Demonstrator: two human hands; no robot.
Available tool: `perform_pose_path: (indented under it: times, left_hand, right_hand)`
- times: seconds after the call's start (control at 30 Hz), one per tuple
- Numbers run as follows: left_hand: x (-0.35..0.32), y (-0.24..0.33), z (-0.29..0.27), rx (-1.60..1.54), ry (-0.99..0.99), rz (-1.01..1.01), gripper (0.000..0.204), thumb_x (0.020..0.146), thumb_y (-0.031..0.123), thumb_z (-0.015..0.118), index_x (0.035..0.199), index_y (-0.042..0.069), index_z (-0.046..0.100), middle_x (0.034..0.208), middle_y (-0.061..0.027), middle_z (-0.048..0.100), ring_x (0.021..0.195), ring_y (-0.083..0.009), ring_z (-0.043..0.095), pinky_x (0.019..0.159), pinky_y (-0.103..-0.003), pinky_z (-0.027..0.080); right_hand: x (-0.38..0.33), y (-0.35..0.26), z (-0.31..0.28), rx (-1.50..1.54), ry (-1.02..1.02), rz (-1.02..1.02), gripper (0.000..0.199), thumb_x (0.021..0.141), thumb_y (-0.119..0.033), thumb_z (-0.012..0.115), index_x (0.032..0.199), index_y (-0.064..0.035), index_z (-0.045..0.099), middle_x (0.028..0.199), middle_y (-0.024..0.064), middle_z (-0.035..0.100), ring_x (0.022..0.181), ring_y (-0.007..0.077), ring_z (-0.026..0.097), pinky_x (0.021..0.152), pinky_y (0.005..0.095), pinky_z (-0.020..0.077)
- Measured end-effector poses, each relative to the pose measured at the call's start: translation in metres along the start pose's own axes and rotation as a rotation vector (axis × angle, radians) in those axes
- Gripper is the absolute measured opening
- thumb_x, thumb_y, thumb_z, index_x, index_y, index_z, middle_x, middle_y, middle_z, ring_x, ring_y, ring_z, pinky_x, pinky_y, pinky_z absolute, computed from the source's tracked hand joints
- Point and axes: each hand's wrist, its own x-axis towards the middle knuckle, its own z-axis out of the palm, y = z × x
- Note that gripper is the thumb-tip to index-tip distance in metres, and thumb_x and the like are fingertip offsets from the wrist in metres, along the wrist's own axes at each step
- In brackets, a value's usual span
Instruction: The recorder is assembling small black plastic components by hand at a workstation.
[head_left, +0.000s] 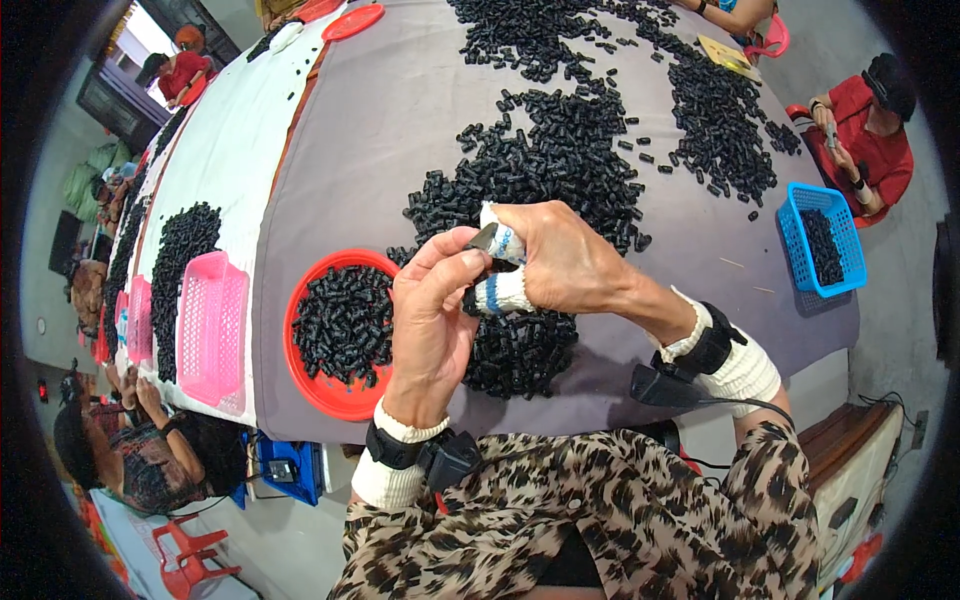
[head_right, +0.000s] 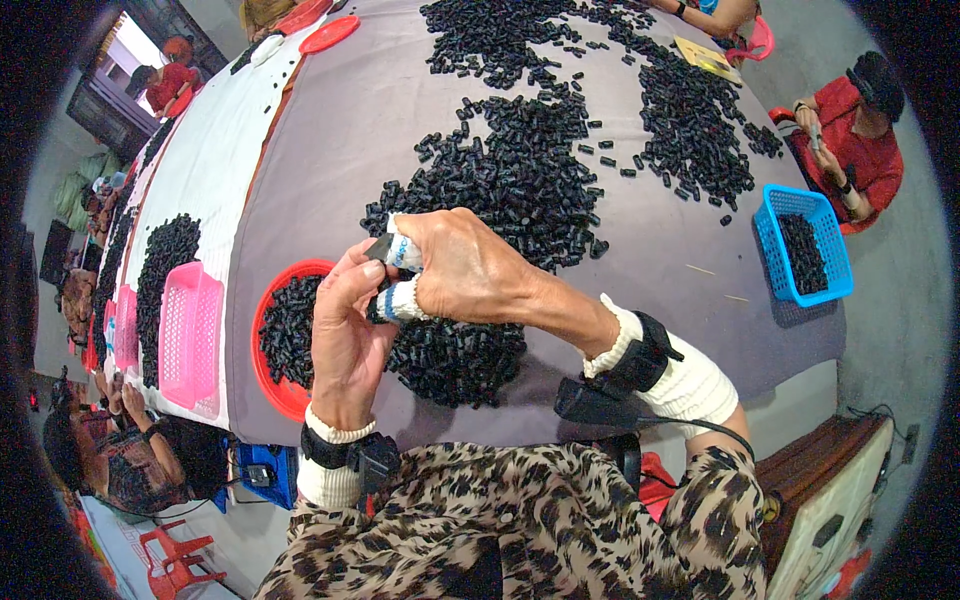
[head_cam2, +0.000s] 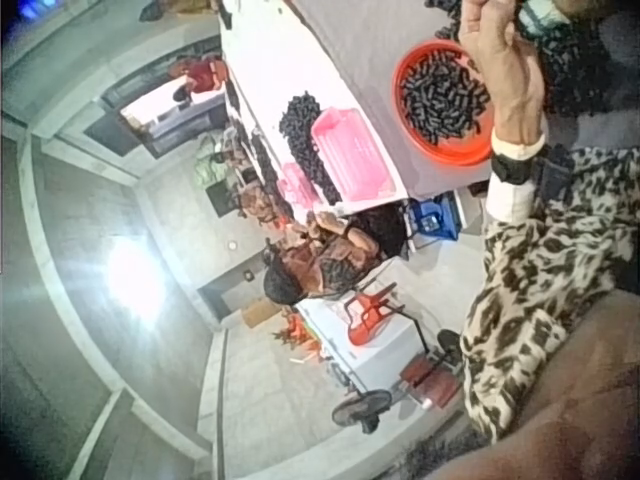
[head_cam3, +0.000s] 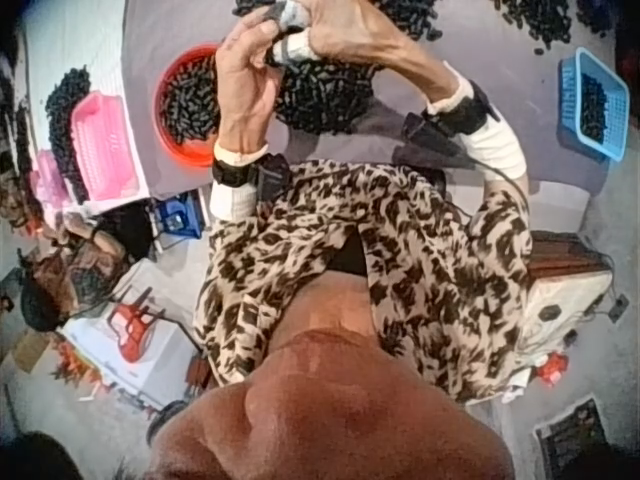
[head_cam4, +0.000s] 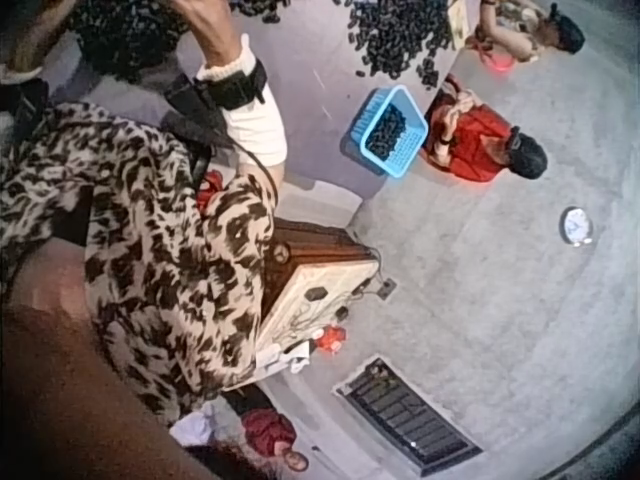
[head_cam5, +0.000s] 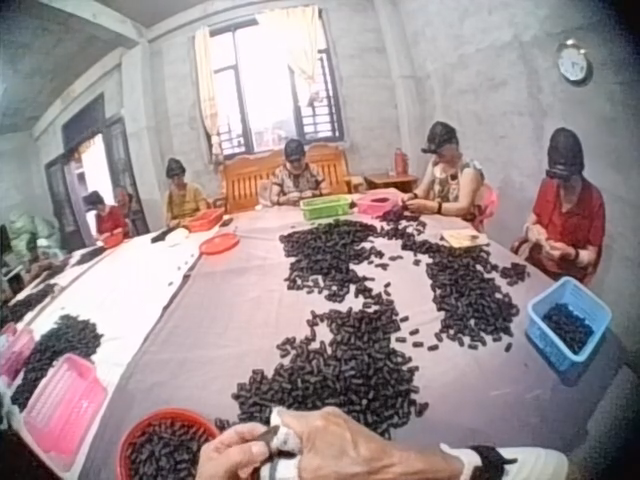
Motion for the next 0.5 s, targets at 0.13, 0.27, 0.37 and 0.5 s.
perform_pose_path:
  times: [0.13, 0.27, 0.37, 0.5]
  left_hand:
    - [0.0013, -0.003, -0.0037, -0.042, 0.011, -0.007, 0.021, 0.085, 0.005, 0.055, 0.105, -0.003, 0.055, 0.091, -0.0091, 0.063, 0.08, -0.0135, 0.061, 0.074, -0.026, 0.05]
    - [-0.0012, -0.0043, -0.0075, -0.057, -0.016, 0.026, 0.022, 0.089, 0.009, 0.052, 0.107, -0.004, 0.054, 0.093, -0.01, 0.062, 0.082, -0.0138, 0.061, 0.076, -0.027, 0.051]
    - [-0.0019, -0.0044, -0.0089, -0.073, -0.035, 0.023, 0.023, 0.089, 0.008, 0.051, 0.108, -0.004, 0.054, 0.093, -0.0094, 0.062, 0.082, -0.0129, 0.061, 0.075, -0.026, 0.051]
    - [-0.0021, -0.0052, -0.0099, -0.061, -0.029, 0.021, 0.023, 0.089, 0.008, 0.052, 0.108, -0.004, 0.054, 0.092, -0.008, 0.062, 0.08, -0.0108, 0.06, 0.073, -0.025, 0.051]
  right_hand:
    - [0.0009, 0.004, -0.0019, 0.006, -0.009, 0.009, 0.034, 0.065, -0.026, 0.071, 0.074, 0.0015, 0.052, 0.063, 0.0155, 0.056, 0.056, 0.0259, 0.056, 0.054, 0.0349, 0.0431]
    - [0.0024, 0.0049, -0.0022, -0.059, -0.078, 0.002, 0.029, 0.066, -0.016, 0.072, 0.083, -0.0007, 0.055, 0.069, 0.0093, 0.058, 0.06, 0.0168, 0.054, 0.058, 0.0312, 0.0439]
    - [0.0034, 0.0061, -0.0022, -0.075, -0.108, 0.002, 0.03, 0.067, -0.017, 0.072, 0.085, -0.0007, 0.056, 0.07, 0.0101, 0.059, 0.061, 0.018, 0.055, 0.059, 0.0318, 0.0442]
    - [0.004, 0.0059, -0.0022, -0.078, -0.142, -0.035, 0.03, 0.067, -0.019, 0.072, 0.085, -0.0005, 0.056, 0.07, 0.011, 0.059, 0.062, 0.0201, 0.057, 0.059, 0.0325, 0.0445]
